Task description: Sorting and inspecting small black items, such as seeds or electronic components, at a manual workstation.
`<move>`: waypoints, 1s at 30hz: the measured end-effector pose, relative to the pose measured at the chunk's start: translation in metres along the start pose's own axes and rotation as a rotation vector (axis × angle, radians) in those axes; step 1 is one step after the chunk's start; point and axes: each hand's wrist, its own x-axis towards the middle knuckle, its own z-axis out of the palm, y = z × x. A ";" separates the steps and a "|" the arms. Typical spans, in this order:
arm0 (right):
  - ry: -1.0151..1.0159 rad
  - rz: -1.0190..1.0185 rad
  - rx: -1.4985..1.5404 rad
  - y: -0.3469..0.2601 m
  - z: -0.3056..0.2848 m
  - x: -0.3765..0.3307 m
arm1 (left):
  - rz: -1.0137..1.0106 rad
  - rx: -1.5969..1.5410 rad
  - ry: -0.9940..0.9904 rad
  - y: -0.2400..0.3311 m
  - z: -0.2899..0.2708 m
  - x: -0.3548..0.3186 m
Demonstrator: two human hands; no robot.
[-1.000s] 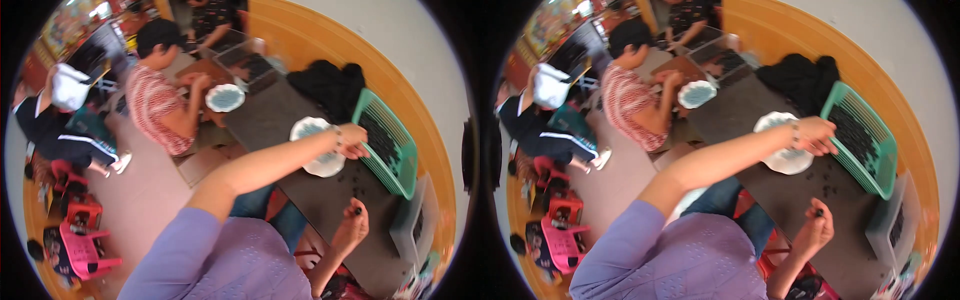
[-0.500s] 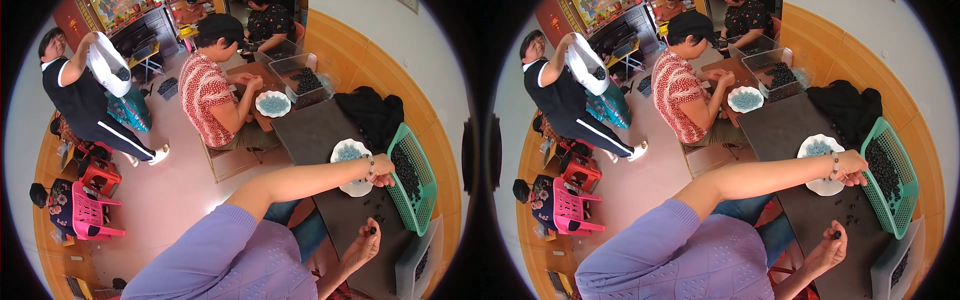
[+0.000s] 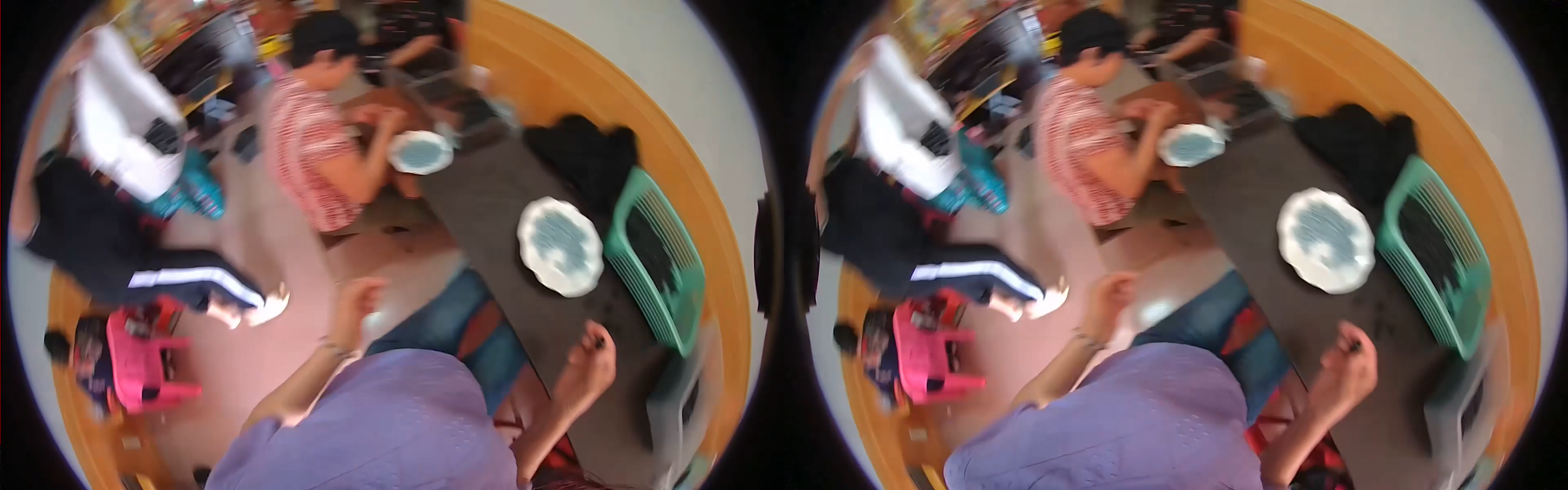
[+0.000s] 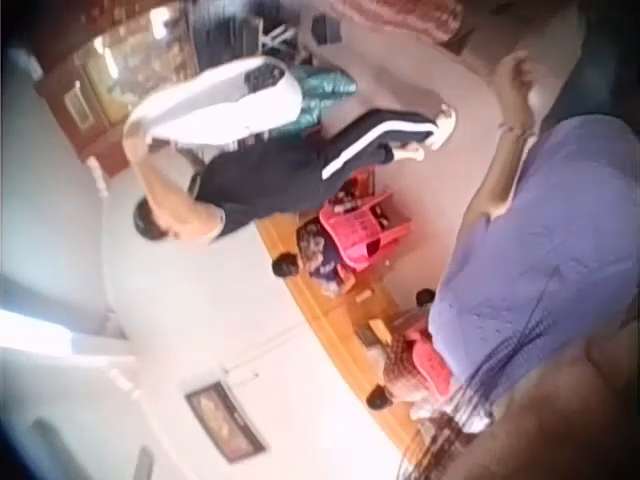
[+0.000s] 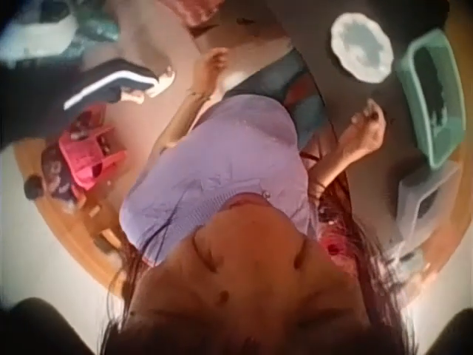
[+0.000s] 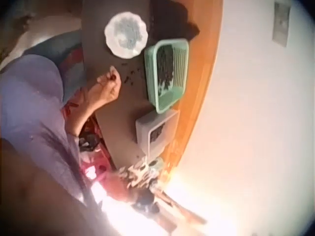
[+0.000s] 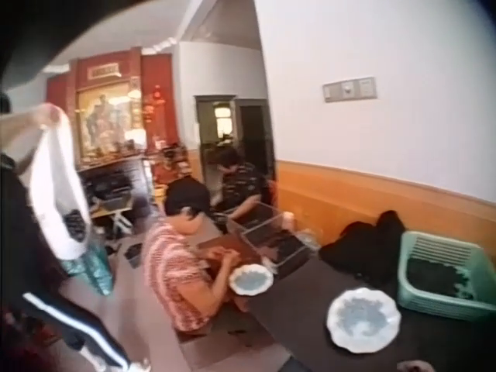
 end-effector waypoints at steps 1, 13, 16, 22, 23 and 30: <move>0.015 0.026 0.003 -0.004 0.007 0.000 | -0.087 -0.111 0.124 -0.007 -0.030 -0.002; 0.513 -0.073 -0.412 -0.079 -0.108 0.126 | -0.048 -0.042 -0.122 0.034 0.063 0.010; 0.751 -0.135 -1.033 -0.084 -0.155 0.129 | -0.081 0.136 -0.359 0.061 0.198 0.046; 0.915 -0.076 -1.534 -0.067 -0.198 0.145 | -0.009 0.981 -0.561 0.027 0.380 0.126; 0.934 -0.072 -1.484 -0.067 -0.187 0.149 | -0.010 1.019 -0.552 0.011 0.393 0.155; 1.124 -0.274 -1.122 -0.036 -0.229 0.167 | -0.112 1.095 -0.864 -0.028 0.426 0.217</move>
